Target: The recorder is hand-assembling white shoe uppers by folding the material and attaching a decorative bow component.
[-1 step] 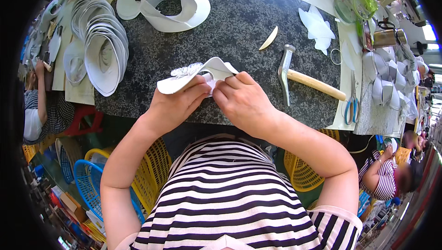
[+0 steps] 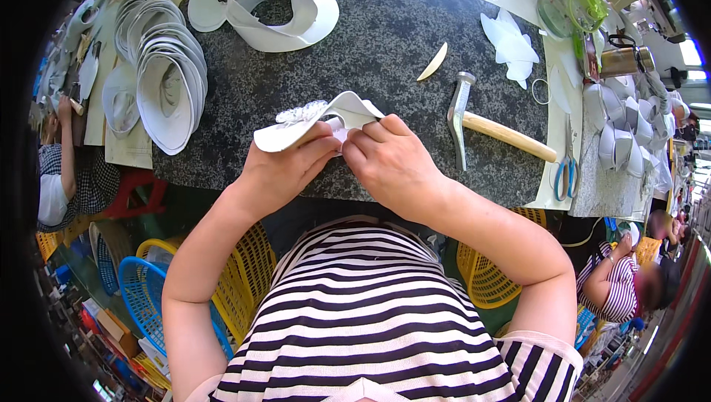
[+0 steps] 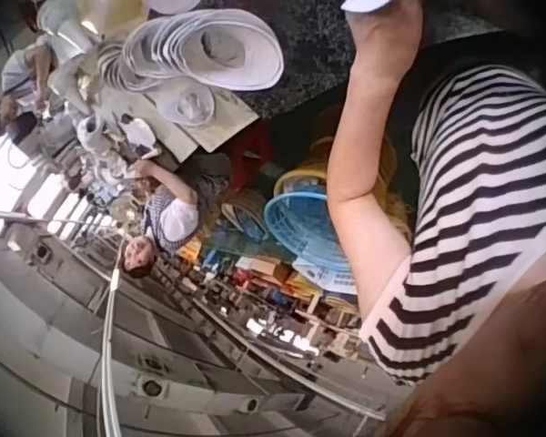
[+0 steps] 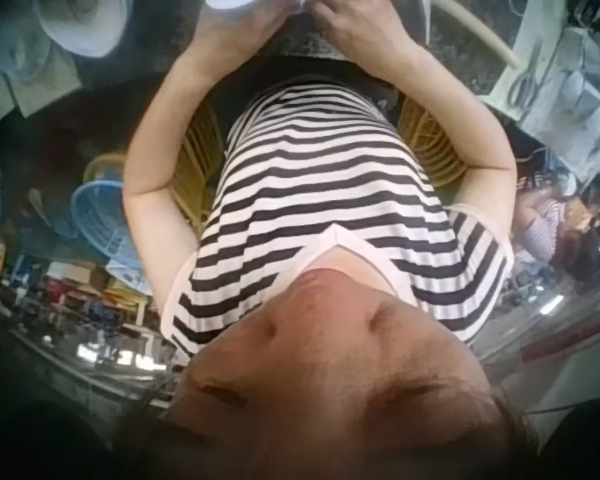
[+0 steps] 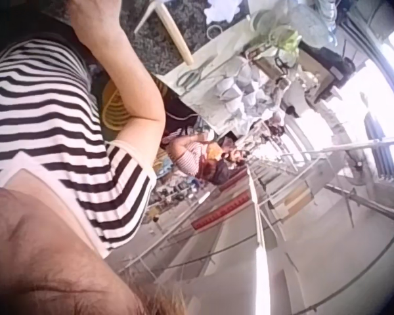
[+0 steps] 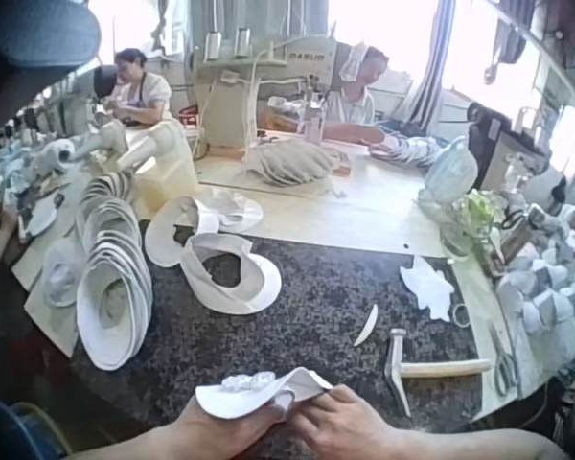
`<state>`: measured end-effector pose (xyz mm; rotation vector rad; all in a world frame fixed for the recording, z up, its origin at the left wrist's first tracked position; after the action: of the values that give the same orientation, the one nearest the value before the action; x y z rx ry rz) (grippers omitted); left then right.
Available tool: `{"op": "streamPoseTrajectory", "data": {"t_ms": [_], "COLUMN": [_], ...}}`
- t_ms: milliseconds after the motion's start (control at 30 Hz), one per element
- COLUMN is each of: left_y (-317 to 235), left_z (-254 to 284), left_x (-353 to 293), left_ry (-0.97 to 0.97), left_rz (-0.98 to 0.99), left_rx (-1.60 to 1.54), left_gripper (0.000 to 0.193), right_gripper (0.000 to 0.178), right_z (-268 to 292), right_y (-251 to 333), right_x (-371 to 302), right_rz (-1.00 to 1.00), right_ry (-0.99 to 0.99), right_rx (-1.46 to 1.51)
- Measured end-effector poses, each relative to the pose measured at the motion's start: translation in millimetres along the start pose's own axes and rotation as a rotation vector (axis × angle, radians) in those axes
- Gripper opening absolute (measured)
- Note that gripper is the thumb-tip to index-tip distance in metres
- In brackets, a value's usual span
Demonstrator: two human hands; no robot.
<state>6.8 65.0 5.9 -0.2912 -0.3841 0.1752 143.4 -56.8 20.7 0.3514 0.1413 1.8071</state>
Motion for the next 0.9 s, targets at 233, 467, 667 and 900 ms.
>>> {"op": "streamPoseTrajectory", "data": {"t_ms": [233, 467, 667, 900], "left_y": [-4, 3, 2, 8], "left_z": [-6, -5, 0, -2], "left_x": [6, -11, -14, -20], "left_ry": [-0.047, 0.06, 0.048, 0.113], "left_rz": [0.035, 0.054, 0.067, 0.014], "left_rx": [0.059, -0.154, -0.102, -0.106], "left_gripper": [0.019, 0.015, 0.018, 0.024], "right_gripper": [0.025, 0.044, 0.039, 0.038], "right_z": [-6, -13, -11, -19], "right_y": [-2, 8, 7, 19], "right_x": [1, -10, -1, -4], "right_rz": [-0.096, 0.12, 0.054, 0.237], "right_ry": [-0.033, 0.092, 0.003, 0.018], "right_rx": [0.024, -0.133, -0.097, -0.283]}}
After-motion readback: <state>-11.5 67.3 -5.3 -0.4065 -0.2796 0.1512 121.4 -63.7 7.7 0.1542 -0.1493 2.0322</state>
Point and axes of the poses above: each hand's wrist, its own x-axis towards the middle knuckle, its own z-axis out of the back of the hand, y = z × x, the point moved 3 cm from there along x, towards the middle knuckle, and after that the axes turned 8 degrees about x, right-handed, at the moved point
